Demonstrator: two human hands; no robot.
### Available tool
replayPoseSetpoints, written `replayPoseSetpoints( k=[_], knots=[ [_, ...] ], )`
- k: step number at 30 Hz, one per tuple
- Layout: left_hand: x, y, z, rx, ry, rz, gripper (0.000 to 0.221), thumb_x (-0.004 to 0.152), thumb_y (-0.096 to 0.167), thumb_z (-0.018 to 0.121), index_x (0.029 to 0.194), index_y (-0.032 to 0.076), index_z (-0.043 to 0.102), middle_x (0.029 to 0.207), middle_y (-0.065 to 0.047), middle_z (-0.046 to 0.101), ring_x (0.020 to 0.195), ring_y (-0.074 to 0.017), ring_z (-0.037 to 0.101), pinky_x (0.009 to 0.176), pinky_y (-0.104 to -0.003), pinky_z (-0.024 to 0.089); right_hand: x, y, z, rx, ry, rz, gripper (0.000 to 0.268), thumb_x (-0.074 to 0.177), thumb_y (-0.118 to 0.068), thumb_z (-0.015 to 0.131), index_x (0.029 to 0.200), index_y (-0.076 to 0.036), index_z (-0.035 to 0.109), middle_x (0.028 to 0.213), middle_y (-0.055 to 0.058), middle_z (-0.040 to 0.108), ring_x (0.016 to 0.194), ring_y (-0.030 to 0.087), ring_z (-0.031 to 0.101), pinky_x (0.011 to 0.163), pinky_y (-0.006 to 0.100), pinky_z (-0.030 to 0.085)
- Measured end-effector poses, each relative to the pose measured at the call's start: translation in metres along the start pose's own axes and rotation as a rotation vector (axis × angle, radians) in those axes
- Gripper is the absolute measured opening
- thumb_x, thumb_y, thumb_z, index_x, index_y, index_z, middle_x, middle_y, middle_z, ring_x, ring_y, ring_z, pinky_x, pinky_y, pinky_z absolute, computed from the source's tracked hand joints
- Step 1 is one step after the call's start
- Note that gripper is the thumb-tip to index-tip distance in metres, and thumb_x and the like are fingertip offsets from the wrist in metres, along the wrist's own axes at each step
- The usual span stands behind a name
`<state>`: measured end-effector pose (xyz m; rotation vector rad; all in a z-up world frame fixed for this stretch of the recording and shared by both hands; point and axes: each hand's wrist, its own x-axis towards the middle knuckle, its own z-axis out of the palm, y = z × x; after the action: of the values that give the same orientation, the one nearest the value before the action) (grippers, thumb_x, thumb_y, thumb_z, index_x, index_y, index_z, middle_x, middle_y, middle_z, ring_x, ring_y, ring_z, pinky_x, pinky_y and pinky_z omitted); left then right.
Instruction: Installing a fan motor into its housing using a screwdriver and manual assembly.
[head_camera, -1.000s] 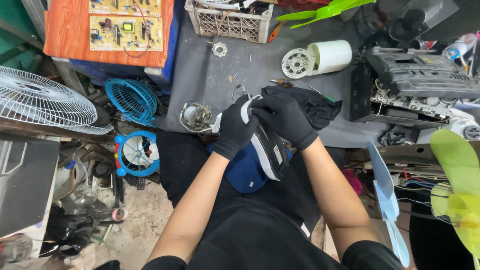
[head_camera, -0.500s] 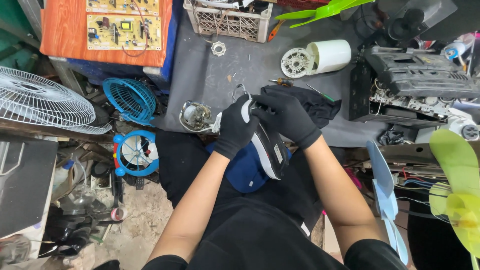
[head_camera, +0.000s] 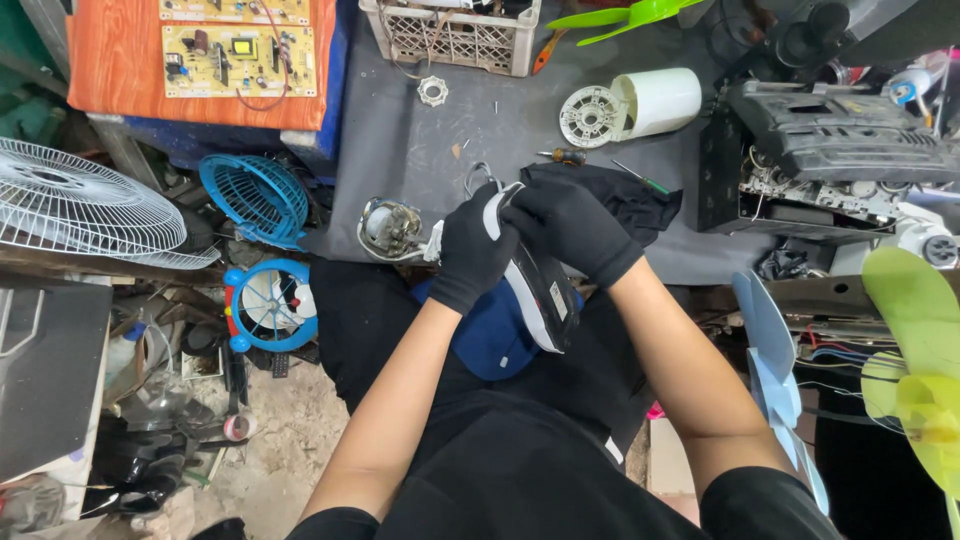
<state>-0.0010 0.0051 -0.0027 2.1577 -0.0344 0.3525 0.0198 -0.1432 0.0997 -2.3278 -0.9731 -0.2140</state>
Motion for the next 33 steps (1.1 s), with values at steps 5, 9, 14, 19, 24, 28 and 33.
replayPoseSetpoints(
  k=[5, 9, 14, 19, 24, 28, 33],
  knots=[
    [0.002, 0.006, -0.005, 0.035, 0.032, 0.064, 0.051, 0.071, 0.027, 0.064, 0.121, 0.013, 0.064, 0.085, -0.012, 0.071, 0.086, -0.0349, 0.071, 0.076, -0.044, 0.059, 0.007, 0.001, -0.005, 0.043, -0.053, 0.002, 0.009, 0.090, -0.013, 0.070, 0.090, -0.007, 0.064, 0.076, 0.012, 0.064, 0.076, 0.037, 0.064, 0.059, 0.041, 0.053],
    [0.000, 0.011, -0.006, 0.025, 0.042, 0.087, 0.049, 0.071, 0.024, 0.063, 0.119, 0.012, 0.065, 0.084, -0.012, 0.071, 0.085, -0.0348, 0.071, 0.075, -0.043, 0.059, 0.002, 0.001, 0.007, -0.044, -0.091, 0.019, 0.015, 0.095, -0.018, 0.062, 0.083, -0.008, 0.059, 0.071, 0.009, 0.059, 0.073, 0.036, 0.062, 0.059, 0.041, 0.052],
    [-0.001, 0.008, -0.002, 0.026, 0.057, 0.130, 0.049, 0.070, 0.022, 0.064, 0.117, 0.011, 0.064, 0.082, -0.012, 0.070, 0.084, -0.0339, 0.071, 0.075, -0.042, 0.058, 0.004, 0.001, -0.001, -0.058, -0.116, 0.024, 0.017, 0.094, -0.022, 0.064, 0.084, -0.010, 0.058, 0.070, 0.008, 0.057, 0.071, 0.035, 0.061, 0.058, 0.041, 0.051],
    [-0.004, 0.006, 0.000, 0.051, 0.057, 0.157, 0.048, 0.071, 0.022, 0.064, 0.117, 0.010, 0.065, 0.081, -0.010, 0.069, 0.081, -0.0328, 0.071, 0.074, -0.042, 0.058, 0.004, 0.014, 0.004, 0.042, -0.148, 0.003, 0.012, 0.092, -0.017, 0.065, 0.086, -0.009, 0.058, 0.072, 0.009, 0.058, 0.075, 0.039, 0.061, 0.056, 0.042, 0.052],
    [0.001, 0.008, 0.002, 0.052, 0.040, 0.103, 0.051, 0.068, 0.021, 0.062, 0.117, 0.011, 0.064, 0.080, -0.011, 0.070, 0.082, -0.0341, 0.071, 0.074, -0.044, 0.059, 0.000, 0.019, 0.013, -0.083, -0.111, 0.049, 0.015, 0.095, -0.018, 0.063, 0.086, -0.007, 0.059, 0.074, 0.010, 0.060, 0.072, 0.036, 0.062, 0.061, 0.041, 0.053],
    [0.001, 0.003, 0.004, 0.044, 0.049, 0.133, 0.050, 0.070, 0.021, 0.065, 0.119, 0.010, 0.064, 0.082, -0.012, 0.070, 0.083, -0.0353, 0.070, 0.075, -0.044, 0.058, -0.003, 0.020, 0.012, -0.131, -0.120, 0.045, 0.019, 0.097, -0.023, 0.062, 0.084, -0.010, 0.057, 0.072, 0.008, 0.058, 0.071, 0.035, 0.061, 0.061, 0.040, 0.052],
    [0.001, -0.004, 0.008, 0.049, 0.040, 0.086, 0.054, 0.070, 0.027, 0.068, 0.122, 0.012, 0.064, 0.084, -0.011, 0.070, 0.085, -0.0329, 0.071, 0.076, -0.042, 0.059, 0.006, 0.005, -0.008, 0.023, -0.151, 0.007, 0.014, 0.094, -0.017, 0.064, 0.088, -0.006, 0.058, 0.076, 0.017, 0.059, 0.079, 0.045, 0.060, 0.062, 0.045, 0.052]
  ],
)
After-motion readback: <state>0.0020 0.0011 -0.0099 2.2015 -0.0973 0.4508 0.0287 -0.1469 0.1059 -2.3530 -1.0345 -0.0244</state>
